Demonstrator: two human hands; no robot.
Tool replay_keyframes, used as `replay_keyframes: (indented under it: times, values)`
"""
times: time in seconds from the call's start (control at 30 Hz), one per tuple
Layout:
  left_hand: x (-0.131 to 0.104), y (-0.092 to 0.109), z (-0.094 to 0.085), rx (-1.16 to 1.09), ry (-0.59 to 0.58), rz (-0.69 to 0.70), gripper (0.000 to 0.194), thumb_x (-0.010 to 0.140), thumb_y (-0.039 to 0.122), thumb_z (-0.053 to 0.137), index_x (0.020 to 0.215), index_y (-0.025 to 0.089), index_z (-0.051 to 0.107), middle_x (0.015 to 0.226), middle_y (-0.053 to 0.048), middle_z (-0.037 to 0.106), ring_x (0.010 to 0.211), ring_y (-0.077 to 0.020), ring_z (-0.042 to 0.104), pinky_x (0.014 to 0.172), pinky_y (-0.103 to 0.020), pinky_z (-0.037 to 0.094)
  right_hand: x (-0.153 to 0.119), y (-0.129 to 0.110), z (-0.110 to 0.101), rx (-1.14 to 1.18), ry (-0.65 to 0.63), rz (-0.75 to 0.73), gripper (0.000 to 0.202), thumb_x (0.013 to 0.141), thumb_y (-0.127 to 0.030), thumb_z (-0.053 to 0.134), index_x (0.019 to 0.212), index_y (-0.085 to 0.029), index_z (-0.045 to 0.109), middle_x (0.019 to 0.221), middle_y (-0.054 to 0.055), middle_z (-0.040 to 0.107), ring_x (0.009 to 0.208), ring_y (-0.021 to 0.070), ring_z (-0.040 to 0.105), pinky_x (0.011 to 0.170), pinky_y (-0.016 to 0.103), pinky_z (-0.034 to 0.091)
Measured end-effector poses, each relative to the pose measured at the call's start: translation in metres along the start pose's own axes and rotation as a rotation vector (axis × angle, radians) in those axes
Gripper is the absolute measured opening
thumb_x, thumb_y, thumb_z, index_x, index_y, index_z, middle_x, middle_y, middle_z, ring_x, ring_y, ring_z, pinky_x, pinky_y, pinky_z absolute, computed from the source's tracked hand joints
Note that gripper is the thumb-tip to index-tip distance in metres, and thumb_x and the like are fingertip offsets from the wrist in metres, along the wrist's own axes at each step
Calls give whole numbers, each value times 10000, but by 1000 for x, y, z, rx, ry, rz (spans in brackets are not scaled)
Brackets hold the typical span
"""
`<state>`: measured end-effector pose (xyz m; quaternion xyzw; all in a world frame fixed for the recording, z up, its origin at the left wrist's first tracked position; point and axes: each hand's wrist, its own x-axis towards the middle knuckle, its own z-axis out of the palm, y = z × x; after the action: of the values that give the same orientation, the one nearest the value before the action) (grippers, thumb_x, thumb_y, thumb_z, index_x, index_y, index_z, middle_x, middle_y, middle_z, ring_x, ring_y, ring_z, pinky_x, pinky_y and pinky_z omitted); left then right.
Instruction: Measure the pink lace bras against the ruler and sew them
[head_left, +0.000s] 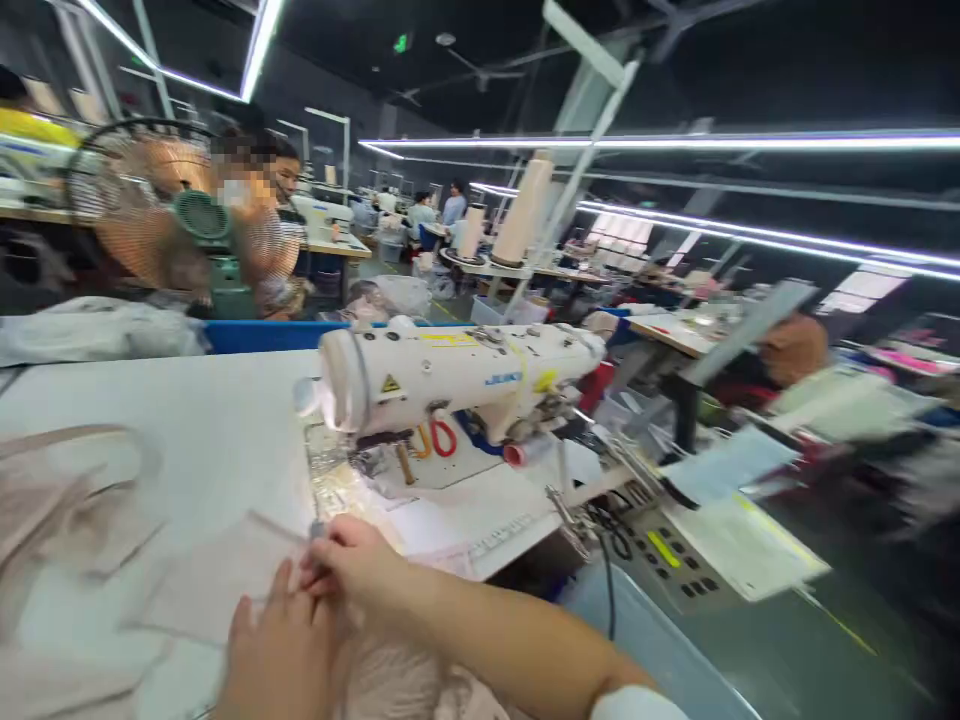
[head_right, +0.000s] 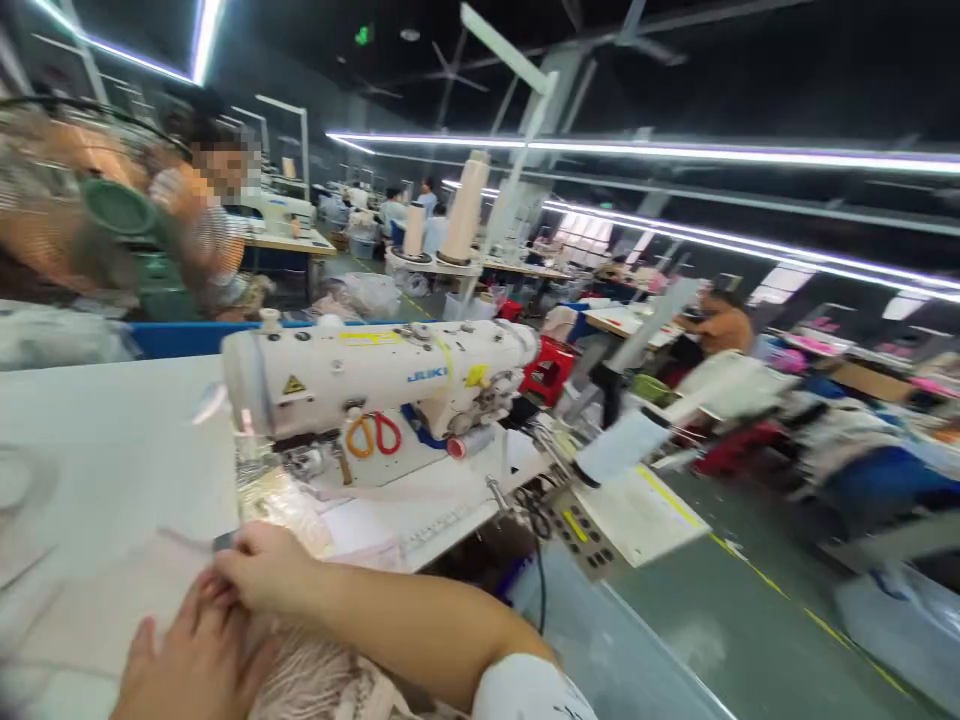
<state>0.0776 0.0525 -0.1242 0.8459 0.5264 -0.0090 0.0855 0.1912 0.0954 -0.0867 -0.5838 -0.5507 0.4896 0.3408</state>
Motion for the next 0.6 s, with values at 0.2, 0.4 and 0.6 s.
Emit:
replay_keyframes:
  times: [0.2,0.4,0.6]
  values:
    - [-9,-34,-47,66,-50,71,439,883,291,438,1273,111,531,1356,-167,494,1145,-323,533,900,-463,481,-4,40,10,234,-95,-50,436,711,-662,442,699,-240,333,797,26,550,746,173,593,747,349,493]
    - [2,-73,-52,70,-3,93,423,863,222,492,1270,113,526,1348,-150,508,1058,-295,578,856,-432,503,-10,38,2,77,-201,-78,320,746,-518,483,669,-233,362,666,7,533,630,165,532,622,310,448]
    - [5,-91,-44,46,47,107,451,842,288,567,1287,230,520,1393,-131,460,1200,-331,470,972,-503,400,11,11,-3,-287,-191,-146,180,702,-201,516,599,-222,369,548,-47,421,536,136,421,512,243,323]
